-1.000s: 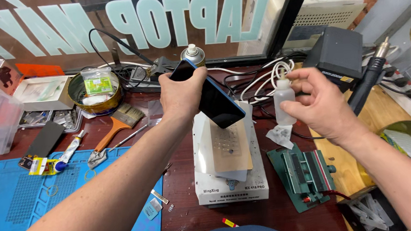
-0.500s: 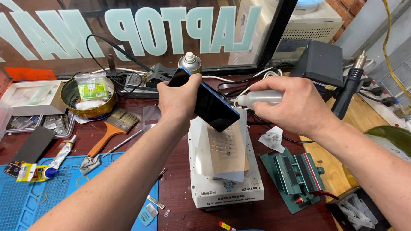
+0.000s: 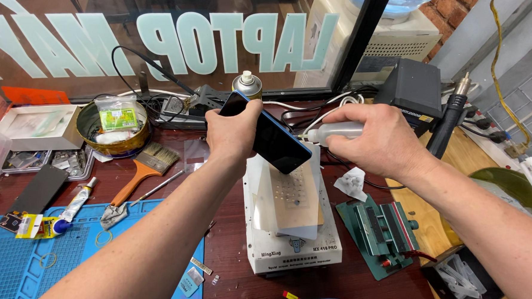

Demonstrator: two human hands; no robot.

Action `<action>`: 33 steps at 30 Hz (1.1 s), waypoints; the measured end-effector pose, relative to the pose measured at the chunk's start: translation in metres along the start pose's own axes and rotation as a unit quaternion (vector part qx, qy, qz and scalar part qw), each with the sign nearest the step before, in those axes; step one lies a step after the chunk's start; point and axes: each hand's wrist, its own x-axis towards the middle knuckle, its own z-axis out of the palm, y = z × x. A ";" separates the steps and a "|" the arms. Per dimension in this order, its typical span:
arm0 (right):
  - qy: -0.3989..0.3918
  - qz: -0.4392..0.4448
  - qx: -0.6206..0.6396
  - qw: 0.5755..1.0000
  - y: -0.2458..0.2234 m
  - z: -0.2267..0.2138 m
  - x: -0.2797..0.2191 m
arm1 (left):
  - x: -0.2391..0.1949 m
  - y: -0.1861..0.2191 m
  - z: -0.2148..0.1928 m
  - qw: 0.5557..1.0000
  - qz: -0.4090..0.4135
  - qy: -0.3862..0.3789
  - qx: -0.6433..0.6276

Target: The person applies adhesive to the edges of a light blue smartphone back cover and presses it onto the phone body. They repeatedly wipe the edges with a cloth, rotate the device, and continue pressing along the perimeter to secure the back cover.

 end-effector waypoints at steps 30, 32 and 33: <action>0.040 0.151 0.025 0.987 0.192 0.160 -0.017 | -0.034 0.000 0.015 0.928 0.347 -0.034 0.127; 0.038 0.122 0.020 0.992 0.188 0.171 -0.016 | -0.036 -0.003 0.015 0.906 0.403 -0.045 0.118; 0.027 0.122 0.018 0.992 0.186 0.173 -0.014 | -0.037 -0.005 0.014 0.883 0.448 -0.031 0.136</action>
